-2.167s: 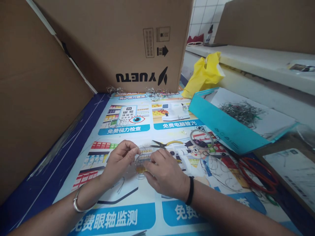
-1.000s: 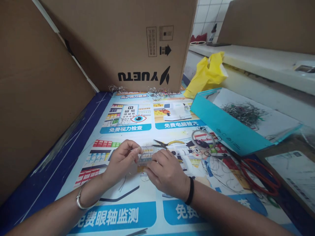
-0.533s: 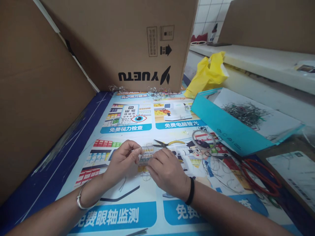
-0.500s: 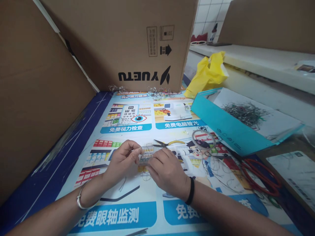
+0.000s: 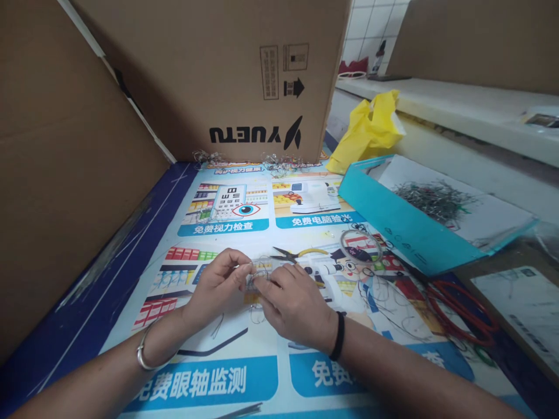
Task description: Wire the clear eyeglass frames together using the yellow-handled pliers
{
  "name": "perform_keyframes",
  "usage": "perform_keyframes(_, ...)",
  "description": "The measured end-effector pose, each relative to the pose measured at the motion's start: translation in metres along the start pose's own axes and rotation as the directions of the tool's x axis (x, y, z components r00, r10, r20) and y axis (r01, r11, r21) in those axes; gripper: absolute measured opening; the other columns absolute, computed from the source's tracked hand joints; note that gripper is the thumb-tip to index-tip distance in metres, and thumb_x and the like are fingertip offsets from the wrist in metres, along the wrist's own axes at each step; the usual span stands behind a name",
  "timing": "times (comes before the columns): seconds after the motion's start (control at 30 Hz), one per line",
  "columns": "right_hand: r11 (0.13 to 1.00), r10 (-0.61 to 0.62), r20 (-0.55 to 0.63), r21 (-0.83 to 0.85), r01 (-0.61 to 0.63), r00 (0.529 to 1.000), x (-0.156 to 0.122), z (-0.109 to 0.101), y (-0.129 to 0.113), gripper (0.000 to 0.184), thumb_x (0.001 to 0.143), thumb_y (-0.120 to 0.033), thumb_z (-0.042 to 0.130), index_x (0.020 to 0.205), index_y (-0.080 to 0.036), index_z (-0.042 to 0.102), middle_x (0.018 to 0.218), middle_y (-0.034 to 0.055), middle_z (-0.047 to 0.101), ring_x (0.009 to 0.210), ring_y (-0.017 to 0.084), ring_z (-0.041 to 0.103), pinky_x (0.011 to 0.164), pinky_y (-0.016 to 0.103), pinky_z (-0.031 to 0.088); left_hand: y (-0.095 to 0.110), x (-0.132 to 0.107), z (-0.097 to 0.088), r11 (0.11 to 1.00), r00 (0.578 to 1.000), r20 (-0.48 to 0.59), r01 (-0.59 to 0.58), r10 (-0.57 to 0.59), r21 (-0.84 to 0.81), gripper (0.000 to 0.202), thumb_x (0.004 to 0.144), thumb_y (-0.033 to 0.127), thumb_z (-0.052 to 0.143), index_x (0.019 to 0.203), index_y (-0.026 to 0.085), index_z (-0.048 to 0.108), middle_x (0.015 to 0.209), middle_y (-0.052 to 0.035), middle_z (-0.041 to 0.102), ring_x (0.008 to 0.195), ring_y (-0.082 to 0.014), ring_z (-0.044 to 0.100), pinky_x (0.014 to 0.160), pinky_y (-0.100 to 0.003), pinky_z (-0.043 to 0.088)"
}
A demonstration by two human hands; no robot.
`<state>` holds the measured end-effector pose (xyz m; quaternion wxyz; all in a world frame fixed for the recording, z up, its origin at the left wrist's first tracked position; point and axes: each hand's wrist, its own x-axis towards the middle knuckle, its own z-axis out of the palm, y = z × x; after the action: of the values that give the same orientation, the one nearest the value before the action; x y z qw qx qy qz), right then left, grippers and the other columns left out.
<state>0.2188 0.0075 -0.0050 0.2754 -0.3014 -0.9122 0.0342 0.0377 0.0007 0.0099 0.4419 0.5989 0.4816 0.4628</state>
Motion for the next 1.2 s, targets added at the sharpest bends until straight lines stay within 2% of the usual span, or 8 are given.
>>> perform_keyframes(0.13,1.0,0.023,0.045,0.013,-0.023,0.999,0.0004,-0.0014,-0.0011,0.025,0.081,-0.022,0.054,0.105,-0.016,0.058,0.083,0.0078,0.057,0.079,0.022,0.049,0.07,0.037,0.039,-0.001,-0.0007,-0.0008,0.999,1.0,0.013,-0.01,0.009,0.034,0.011,0.085,0.027,0.05,0.081,0.017,0.051,0.069,0.0029,0.05,0.055,-0.0081,0.048,0.054,-0.021,0.041)
perform_keyframes(0.37,1.0,0.02,-0.03,0.001,-0.02,0.999,-0.001,0.0036,-0.0004,0.016,0.078,-0.02,0.057,0.093,-0.014,0.058,0.082,0.0092,0.058,0.08,0.023,0.05,0.071,0.038,0.042,-0.0015,0.0009,-0.0003,0.986,0.998,0.033,-0.054,0.049,0.16,0.01,0.085,0.025,0.05,0.08,0.017,0.053,0.072,0.0006,0.055,0.061,-0.0103,0.05,0.059,-0.023,0.042)
perform_keyframes(0.83,0.997,-0.031,-0.211,0.059,0.045,0.977,-0.0015,0.0001,0.0,0.015,0.078,-0.013,0.056,0.092,-0.016,0.056,0.088,0.0085,0.061,0.084,0.021,0.052,0.075,0.037,0.045,0.0027,0.0022,-0.0015,0.978,0.996,-0.007,-0.088,0.091,0.188,0.009,0.084,0.022,0.051,0.079,0.017,0.055,0.074,-0.0009,0.058,0.068,-0.0125,0.053,0.065,-0.025,0.043)
perform_keyframes(1.03,0.986,-0.046,-0.189,0.147,0.074,0.981,-0.0023,0.0024,0.0036,0.012,0.081,-0.007,0.049,0.085,-0.017,0.055,0.078,0.0052,0.06,0.076,0.018,0.05,0.07,0.035,0.044,0.0022,0.0026,-0.002,0.982,0.996,-0.03,-0.079,0.086,0.171,0.01,0.085,0.023,0.049,0.079,0.017,0.054,0.074,-0.0013,0.058,0.068,-0.0125,0.053,0.065,-0.025,0.043)
perform_keyframes(1.2,0.989,-0.04,-0.2,0.129,0.067,0.979,-0.0009,0.0016,0.0036,0.011,0.082,-0.009,0.05,0.083,-0.018,0.056,0.076,0.0049,0.059,0.074,0.018,0.048,0.069,0.034,0.043,0.0017,0.0027,-0.0022,0.984,0.996,-0.042,-0.071,0.079,0.161,0.011,0.085,0.025,0.05,0.079,0.016,0.054,0.073,-0.0012,0.058,0.067,-0.0121,0.053,0.064,-0.025,0.043)
